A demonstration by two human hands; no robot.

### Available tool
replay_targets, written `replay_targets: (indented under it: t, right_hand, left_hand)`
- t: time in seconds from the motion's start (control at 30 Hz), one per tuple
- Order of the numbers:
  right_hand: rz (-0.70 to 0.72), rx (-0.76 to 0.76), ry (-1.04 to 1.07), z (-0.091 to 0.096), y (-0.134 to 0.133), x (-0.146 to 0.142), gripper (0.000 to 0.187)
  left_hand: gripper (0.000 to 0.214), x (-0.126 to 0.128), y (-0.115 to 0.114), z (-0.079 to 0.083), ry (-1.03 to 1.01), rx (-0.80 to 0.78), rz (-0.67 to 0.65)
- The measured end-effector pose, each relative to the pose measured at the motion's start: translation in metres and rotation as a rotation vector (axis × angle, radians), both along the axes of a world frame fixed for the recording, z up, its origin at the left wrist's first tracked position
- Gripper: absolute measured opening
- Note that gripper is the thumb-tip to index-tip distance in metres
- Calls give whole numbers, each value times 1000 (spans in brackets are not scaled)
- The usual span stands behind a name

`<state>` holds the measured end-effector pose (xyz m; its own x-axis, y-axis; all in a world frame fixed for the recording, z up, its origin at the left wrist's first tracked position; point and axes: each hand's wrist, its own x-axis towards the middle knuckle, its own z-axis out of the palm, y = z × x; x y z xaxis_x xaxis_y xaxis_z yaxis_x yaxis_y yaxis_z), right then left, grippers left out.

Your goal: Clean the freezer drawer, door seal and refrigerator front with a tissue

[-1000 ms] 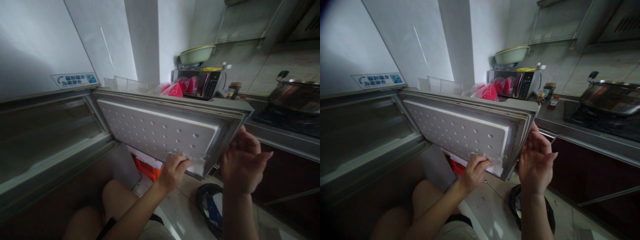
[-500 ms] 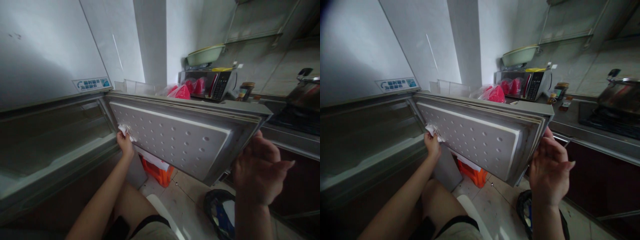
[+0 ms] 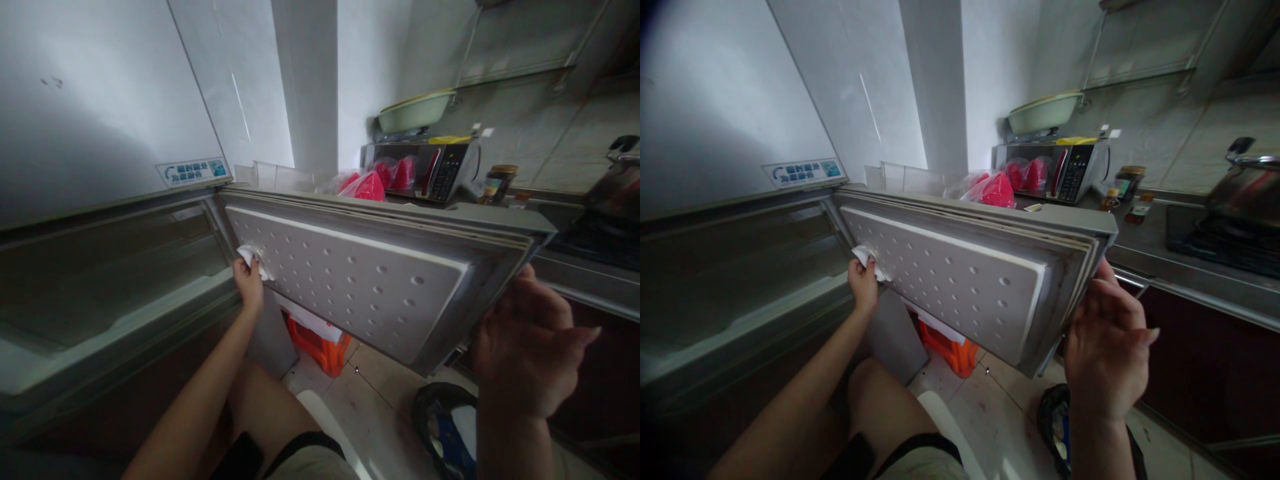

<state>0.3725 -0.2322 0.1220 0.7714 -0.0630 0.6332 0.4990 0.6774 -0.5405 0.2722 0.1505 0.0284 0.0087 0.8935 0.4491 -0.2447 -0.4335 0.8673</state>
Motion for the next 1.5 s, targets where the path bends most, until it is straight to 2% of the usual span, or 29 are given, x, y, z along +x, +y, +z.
replay_targets:
  t: [0.17,0.33,0.47,0.6,0.7,0.8,0.93,1.07,1.2,1.3,1.4,1.5]
  right_hand:
    - [-18,12,12,0,1,1,35]
    - [-14,-15,20,1,0,0,33]
    - [16,3,-2,2,0,-1,33]
    - [22,7,-10,2,1,-1,32]
    - [16,8,-15,2,1,-1,33]
    - [23,-5,-22,2,1,-1,33]
    - [22,7,-25,1,2,-1,33]
    - [7,-3,-24,1,2,-2,34]
    - [-14,-27,-24,1,1,-1,35]
    - [-22,-26,-10,1,0,-1,35]
    - [-13,-11,6,-1,-1,-2,35]
    - [7,4,31,-2,-1,-4,33]
  left_hand:
    - [20,8,-86,6,74,185,-96]
    - [11,12,-172,26,221,715,-190]
    - [11,16,-229,41,274,998,-268]
    - [13,22,-265,44,280,1194,-351]
    - [13,25,-270,44,240,1243,-338]
    - [16,23,-259,46,222,1199,-322]
    - [22,17,-233,48,217,1119,-303]
    - [25,13,-192,45,203,827,-220]
    - [12,13,-128,39,61,387,-93]
    - [15,12,-69,35,-22,155,-10]
    - [13,9,-12,32,-63,34,108]
    - [12,3,34,30,-77,-69,176]
